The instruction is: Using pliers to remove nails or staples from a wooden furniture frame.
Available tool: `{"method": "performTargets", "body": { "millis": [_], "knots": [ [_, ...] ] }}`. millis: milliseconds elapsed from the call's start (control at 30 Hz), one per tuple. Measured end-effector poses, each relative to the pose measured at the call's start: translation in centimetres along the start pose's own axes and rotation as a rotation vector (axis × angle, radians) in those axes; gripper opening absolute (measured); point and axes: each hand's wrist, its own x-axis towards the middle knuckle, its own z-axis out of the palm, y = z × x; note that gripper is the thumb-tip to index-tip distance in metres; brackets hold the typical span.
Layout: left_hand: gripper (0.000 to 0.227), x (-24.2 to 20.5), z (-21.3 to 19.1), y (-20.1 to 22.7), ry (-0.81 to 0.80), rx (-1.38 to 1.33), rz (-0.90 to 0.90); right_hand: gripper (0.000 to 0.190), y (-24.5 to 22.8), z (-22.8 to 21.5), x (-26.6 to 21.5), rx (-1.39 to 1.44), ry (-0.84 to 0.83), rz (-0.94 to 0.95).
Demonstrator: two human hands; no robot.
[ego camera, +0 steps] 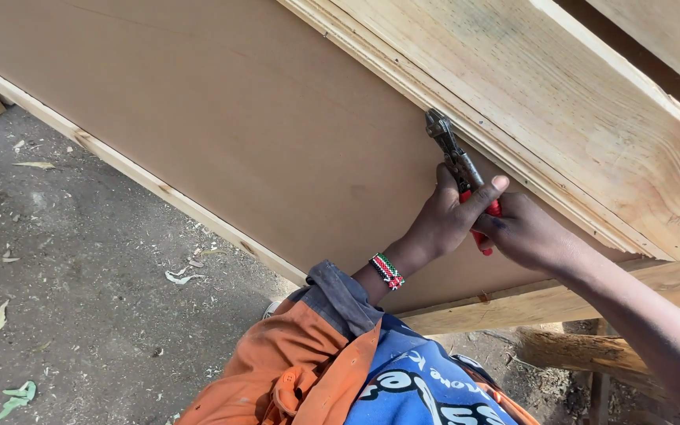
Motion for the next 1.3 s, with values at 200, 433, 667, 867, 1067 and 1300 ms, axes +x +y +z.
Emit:
{"method": "performTargets", "body": {
  "millis": [200, 433, 667, 867, 1067, 1300],
  "knots": [
    [0.090, 1.0, -1.4, 1.4, 0.042, 0.330, -0.199, 0.049, -1.2, -0.2, -1.5, 0.046, 0.050, 0.014],
    [0.096, 0.9, -1.0, 2.8, 0.022, 0.293, -0.283, 0.044, 0.5, 0.0, -1.0, 0.419, 0.011, 0.120],
    [0.054, 0.9, 0.5, 3.4, 0.182, 0.205, -0.398, 0.047, -1.5, -1.3, -1.4, 0.328, -0.060, 0.209],
    [0.054, 1.6, 0.7, 2.4, 0.157, -0.023, -0.440, 0.043, -4.3, -1.1, -2.4, 0.295, -0.005, 0.282],
    [0.055, 1.5, 0.2, 2.0, 0.126, -0.031, -0.400, 0.046, -5.3, -0.4, -3.2, 0.225, 0.021, 0.350],
    [0.056, 1.7, -0.3, 0.7, 0.047, -0.143, -0.344, 0.048, -6.9, 0.6, -3.8, 0.332, 0.059, 0.371]
  ]
}}
